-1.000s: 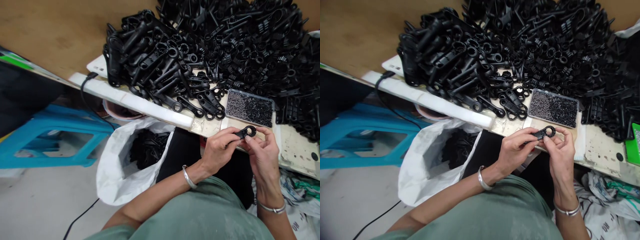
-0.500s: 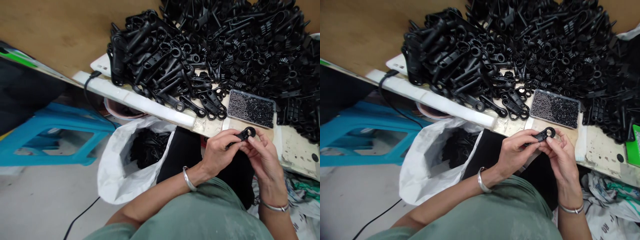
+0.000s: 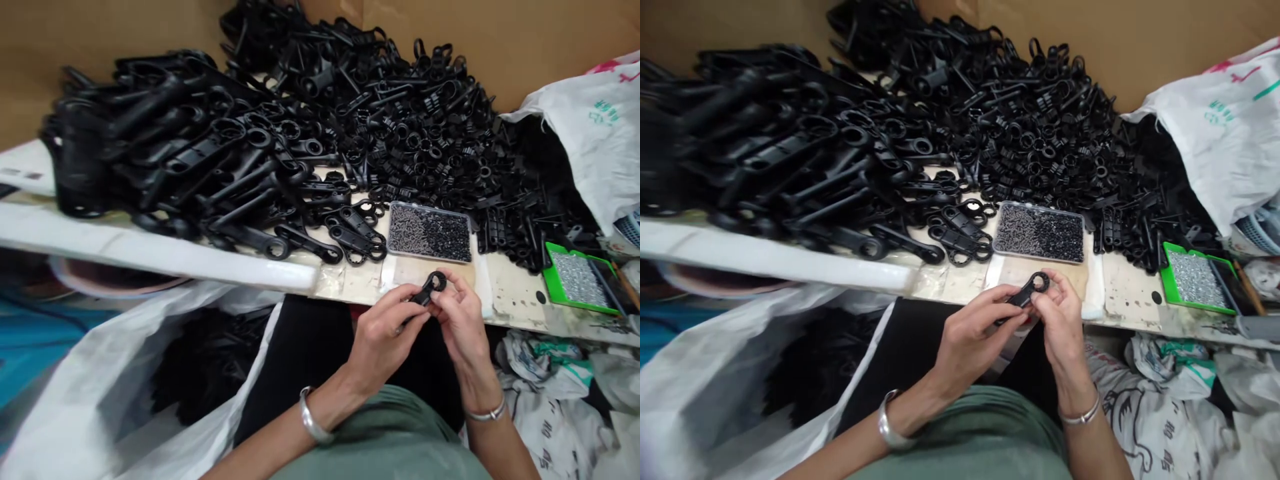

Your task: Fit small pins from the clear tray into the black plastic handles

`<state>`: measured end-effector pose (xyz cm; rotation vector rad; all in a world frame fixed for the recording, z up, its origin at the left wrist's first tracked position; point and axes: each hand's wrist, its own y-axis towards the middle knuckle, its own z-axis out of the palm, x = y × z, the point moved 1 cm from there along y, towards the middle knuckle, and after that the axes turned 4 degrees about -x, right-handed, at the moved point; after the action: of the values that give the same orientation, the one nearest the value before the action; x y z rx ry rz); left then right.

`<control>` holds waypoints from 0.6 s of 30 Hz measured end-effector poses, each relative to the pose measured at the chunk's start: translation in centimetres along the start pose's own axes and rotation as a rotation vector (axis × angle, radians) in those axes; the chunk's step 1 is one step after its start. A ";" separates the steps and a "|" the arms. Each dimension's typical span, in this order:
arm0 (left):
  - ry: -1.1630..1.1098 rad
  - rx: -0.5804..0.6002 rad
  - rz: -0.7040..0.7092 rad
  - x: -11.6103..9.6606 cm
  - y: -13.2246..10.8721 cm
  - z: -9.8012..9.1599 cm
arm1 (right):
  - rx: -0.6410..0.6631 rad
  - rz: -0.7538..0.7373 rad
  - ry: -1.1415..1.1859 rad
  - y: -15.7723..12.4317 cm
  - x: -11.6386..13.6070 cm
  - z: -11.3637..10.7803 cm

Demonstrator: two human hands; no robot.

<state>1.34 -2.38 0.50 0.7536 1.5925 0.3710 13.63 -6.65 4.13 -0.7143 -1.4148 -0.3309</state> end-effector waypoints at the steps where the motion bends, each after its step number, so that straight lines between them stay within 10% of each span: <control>1: -0.007 0.026 0.021 0.0 0.0 0.0 | 0.021 0.006 -0.026 0.0 0.2 -0.3; 6: -0.012 0.165 0.145 0.0 0.4 -0.6 | 0.055 -0.034 -0.166 1.0 1.3 -4.8; 13: 0.293 0.013 0.280 1.7 2.3 -3.8 | -0.363 -0.399 -0.588 7.1 5.0 -13.9; 18: 0.506 -0.053 0.297 2.8 3.4 -5.7 | -0.542 -0.561 -1.061 12.4 8.3 -13.7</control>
<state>-3.33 3.01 1.51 0.9048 1.9315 0.8708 33.10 -4.25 9.12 -0.9800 -2.5985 -0.8746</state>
